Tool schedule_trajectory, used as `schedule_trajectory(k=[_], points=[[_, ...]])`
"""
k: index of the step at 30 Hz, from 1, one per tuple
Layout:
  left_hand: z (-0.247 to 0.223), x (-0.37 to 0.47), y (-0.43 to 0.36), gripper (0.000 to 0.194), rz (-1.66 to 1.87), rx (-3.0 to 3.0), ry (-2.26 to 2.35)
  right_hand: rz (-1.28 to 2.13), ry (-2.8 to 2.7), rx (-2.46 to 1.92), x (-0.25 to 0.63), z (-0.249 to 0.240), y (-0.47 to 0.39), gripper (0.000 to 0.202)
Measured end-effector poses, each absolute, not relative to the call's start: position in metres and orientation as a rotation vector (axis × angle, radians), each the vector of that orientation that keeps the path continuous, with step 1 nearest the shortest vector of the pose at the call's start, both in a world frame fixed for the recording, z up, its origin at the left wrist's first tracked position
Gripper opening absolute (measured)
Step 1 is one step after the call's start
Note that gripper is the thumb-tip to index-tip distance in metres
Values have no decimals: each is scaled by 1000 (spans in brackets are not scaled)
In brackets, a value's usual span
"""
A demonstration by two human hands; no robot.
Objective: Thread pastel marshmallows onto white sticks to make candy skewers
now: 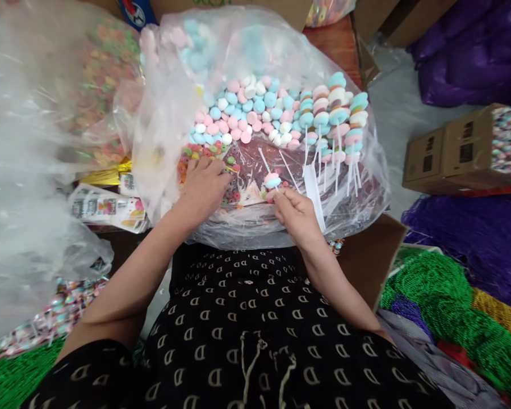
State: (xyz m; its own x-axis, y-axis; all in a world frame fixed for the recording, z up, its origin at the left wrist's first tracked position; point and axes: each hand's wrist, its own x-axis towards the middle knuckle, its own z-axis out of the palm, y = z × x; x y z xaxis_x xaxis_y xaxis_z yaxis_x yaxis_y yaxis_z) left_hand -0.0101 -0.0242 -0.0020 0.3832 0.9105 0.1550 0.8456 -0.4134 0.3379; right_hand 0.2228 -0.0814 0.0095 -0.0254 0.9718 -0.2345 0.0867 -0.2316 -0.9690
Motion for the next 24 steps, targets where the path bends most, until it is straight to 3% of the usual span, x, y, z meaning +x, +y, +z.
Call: schedule_trajectory(k=[5,11,16,24], points=[[-5,-20,-23,16,773,2155,1543,1433,-1284,-1394,221,15,-92,29],[-13,-10,-16,32,1245,1480,1293,1489,-1449,-1335,211,29,-102,28],[-18,-2,-20,39,1278,1415,1266,1475,-1435,-1373,210,27,-101,31],[-12,2,-31,30,1271,1619,1400,1452,-1440,-1402,208,26,-103,31]])
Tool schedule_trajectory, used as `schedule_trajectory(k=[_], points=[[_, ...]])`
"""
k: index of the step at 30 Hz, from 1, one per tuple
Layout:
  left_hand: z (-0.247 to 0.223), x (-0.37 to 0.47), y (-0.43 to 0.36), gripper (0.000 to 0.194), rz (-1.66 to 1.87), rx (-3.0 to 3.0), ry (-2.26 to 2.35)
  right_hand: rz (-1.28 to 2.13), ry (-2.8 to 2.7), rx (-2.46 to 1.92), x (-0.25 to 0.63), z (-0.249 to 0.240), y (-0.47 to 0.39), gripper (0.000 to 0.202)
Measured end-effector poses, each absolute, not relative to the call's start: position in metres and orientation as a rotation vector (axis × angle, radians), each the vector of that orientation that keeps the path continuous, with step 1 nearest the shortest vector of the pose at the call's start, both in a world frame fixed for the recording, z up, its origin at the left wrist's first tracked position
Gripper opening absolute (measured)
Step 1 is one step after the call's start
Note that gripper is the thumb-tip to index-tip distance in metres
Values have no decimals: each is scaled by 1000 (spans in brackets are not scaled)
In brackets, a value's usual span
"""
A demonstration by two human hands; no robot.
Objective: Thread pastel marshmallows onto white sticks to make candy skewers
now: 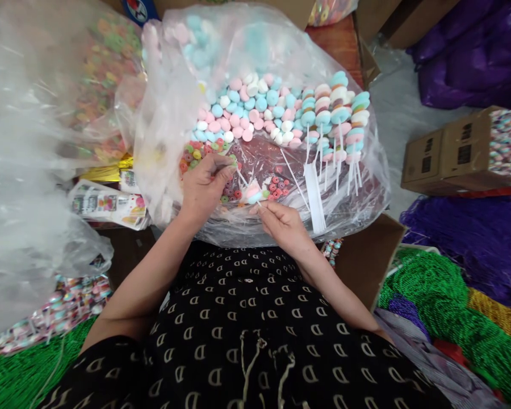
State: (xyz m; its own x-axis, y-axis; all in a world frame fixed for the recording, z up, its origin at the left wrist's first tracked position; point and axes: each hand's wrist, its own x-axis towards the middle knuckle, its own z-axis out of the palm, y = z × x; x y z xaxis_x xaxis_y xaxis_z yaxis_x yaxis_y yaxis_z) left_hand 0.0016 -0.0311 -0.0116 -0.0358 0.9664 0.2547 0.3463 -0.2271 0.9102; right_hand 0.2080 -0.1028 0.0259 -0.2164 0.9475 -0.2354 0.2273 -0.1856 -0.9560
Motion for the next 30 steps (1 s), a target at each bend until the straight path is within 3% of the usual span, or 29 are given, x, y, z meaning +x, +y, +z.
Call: schedule_trajectory(k=[11,22,30], points=[[-18,12,-29,10,1282,1515,1387,1441,-1465,-1434,209,29,-105,29],[-23,8,-27,17,1261,1452,1334,1441,-1461,-1440,209,26,-106,29],[-6,18,-47,25,1057,1921,1290,1495,-1288,-1445,201,18,-97,34]])
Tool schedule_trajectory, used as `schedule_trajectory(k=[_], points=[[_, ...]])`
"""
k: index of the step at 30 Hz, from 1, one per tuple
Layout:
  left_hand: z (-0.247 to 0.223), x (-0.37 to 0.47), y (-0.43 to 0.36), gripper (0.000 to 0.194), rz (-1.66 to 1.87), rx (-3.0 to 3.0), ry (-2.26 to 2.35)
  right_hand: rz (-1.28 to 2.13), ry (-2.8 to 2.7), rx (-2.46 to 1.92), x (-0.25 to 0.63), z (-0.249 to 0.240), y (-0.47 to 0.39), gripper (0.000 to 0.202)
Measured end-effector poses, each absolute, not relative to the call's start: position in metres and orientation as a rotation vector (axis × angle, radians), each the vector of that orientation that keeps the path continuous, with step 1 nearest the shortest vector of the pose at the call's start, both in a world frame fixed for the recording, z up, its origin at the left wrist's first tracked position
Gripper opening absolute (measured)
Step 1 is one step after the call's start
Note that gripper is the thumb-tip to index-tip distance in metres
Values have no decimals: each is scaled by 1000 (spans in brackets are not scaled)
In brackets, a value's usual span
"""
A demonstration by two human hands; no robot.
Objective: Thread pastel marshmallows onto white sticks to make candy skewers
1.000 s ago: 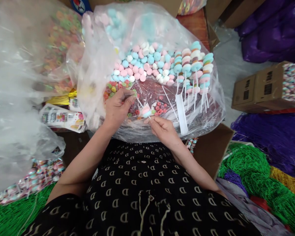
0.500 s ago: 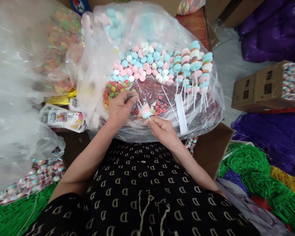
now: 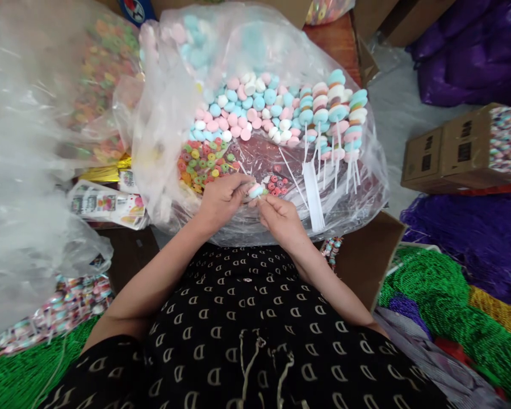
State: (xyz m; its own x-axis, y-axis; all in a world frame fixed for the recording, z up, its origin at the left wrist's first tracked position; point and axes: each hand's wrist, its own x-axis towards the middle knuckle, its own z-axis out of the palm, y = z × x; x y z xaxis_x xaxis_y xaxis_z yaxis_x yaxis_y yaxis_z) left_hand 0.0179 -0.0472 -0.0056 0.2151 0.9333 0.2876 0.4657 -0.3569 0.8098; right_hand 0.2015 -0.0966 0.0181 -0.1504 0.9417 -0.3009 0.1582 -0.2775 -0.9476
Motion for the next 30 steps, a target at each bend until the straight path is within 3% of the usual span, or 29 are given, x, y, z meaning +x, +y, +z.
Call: schedule_trajectory(k=[4,10,16,21,24,30], points=[[-4,9,-45,27,963,2058,1376,1481,-1189,-1389,203,14,-91,37],[-12,3,-47,10,532,2443,1469,1403,-1142,-1400,214,9,-91,42],[-13,1,-46,2,701,2298,1529,1431,-1199,-1381,216,12,-101,37],[-17,-2,-29,22,1200,1616,1391,1525,-1319,-1330,212,23,-106,29],[-19,3,-23,36,1219,1428,1271,1510,-1381,-1338,209,25,-105,29],[-17,13,-23,45,1267,1090,1113,1439,-1410,-1399,211,21,-106,28]])
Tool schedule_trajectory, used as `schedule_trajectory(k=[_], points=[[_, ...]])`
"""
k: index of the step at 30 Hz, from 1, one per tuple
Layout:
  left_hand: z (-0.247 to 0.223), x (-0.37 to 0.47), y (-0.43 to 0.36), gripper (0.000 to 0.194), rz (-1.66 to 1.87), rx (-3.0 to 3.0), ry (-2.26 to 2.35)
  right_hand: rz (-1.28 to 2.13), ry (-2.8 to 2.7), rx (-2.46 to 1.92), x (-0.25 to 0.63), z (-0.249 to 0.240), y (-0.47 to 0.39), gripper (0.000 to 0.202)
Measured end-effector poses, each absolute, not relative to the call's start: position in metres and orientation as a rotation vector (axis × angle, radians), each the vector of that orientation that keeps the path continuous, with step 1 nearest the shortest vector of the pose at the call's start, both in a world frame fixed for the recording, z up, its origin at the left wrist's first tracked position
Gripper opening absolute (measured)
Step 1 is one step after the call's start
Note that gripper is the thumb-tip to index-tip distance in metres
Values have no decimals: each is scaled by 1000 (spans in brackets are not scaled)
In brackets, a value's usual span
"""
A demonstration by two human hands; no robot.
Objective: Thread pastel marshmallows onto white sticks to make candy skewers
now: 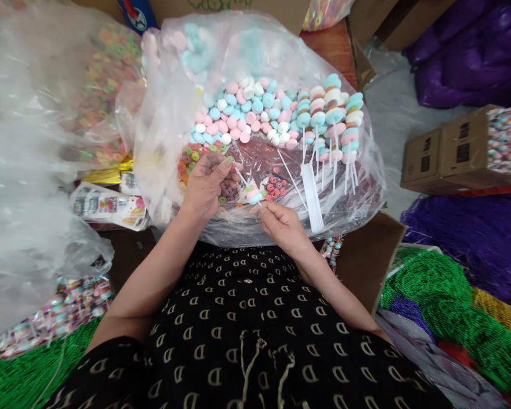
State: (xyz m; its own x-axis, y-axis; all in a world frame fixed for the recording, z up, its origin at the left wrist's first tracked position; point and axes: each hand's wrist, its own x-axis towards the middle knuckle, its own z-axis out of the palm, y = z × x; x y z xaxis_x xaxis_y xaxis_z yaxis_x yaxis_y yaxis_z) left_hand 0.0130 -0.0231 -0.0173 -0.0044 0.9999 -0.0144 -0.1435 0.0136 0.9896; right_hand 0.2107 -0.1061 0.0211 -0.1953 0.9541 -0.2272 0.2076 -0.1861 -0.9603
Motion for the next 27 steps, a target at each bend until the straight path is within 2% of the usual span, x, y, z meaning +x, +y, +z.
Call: schedule_trajectory(k=[7,27], points=[[-16,27,-22,45,1435,866,1033,1391,-1446,-1411,208,18,-105,29],[-19,38,-28,30,1411,731,1043,1451,-1384,-1416,206,22,-104,29]])
